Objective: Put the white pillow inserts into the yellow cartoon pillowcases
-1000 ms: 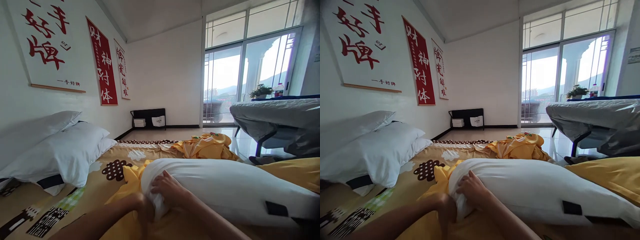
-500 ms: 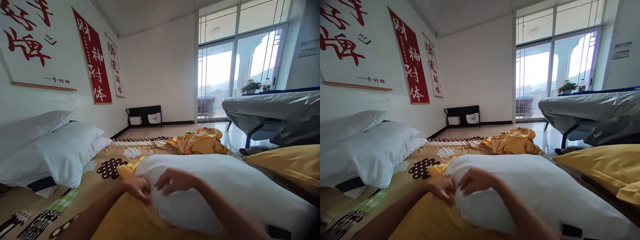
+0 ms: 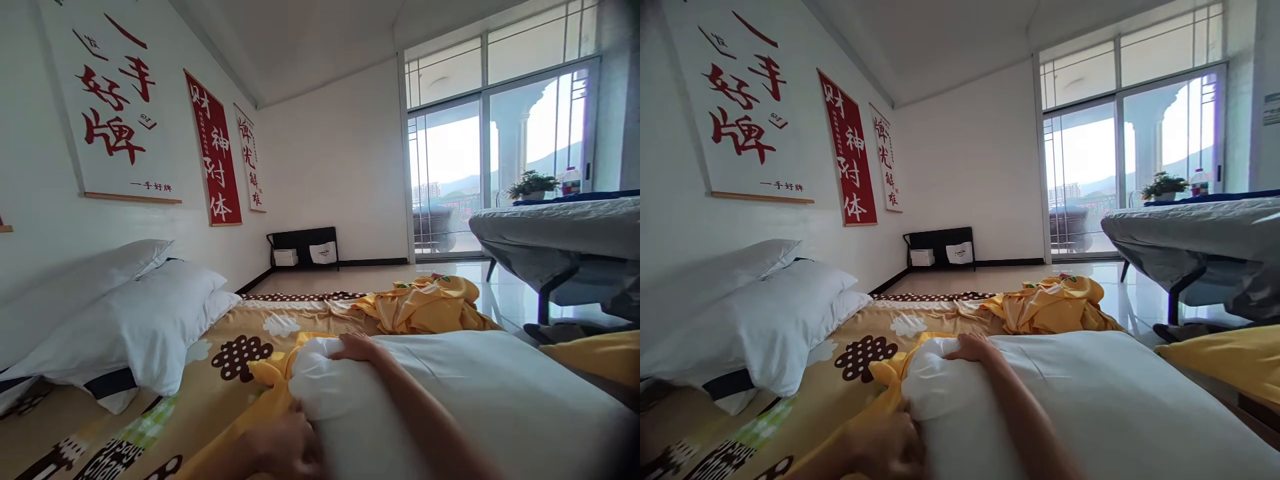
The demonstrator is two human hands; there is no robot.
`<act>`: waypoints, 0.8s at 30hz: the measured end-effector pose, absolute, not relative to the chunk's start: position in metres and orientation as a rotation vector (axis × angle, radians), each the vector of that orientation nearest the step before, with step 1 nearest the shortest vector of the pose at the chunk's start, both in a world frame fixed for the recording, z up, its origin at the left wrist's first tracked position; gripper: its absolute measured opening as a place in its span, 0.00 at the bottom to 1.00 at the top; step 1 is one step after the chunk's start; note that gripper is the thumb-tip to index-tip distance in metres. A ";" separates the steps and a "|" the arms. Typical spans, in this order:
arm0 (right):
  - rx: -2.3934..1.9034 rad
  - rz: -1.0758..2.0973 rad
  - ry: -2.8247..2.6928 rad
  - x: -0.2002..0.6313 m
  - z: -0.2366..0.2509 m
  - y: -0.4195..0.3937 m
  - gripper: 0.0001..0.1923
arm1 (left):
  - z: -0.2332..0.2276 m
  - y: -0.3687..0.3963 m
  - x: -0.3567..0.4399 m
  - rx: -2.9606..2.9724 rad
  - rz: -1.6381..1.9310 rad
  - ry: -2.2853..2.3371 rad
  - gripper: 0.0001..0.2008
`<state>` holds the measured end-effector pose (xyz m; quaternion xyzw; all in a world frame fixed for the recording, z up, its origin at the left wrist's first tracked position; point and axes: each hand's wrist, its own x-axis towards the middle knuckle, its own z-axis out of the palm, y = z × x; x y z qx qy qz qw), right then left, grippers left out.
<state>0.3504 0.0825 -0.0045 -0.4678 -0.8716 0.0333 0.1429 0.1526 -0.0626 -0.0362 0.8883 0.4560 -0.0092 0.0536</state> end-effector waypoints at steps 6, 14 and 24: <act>-1.321 0.005 -2.523 0.357 0.016 0.057 0.29 | 0.009 -0.036 0.136 2.864 0.021 1.520 0.08; -1.390 -0.092 -2.471 0.352 0.026 0.014 0.28 | 0.013 -0.024 0.127 3.073 0.143 1.764 0.13; -1.325 -0.160 -2.526 0.348 0.031 -0.009 0.31 | 0.026 -0.014 0.137 2.440 0.425 2.386 0.13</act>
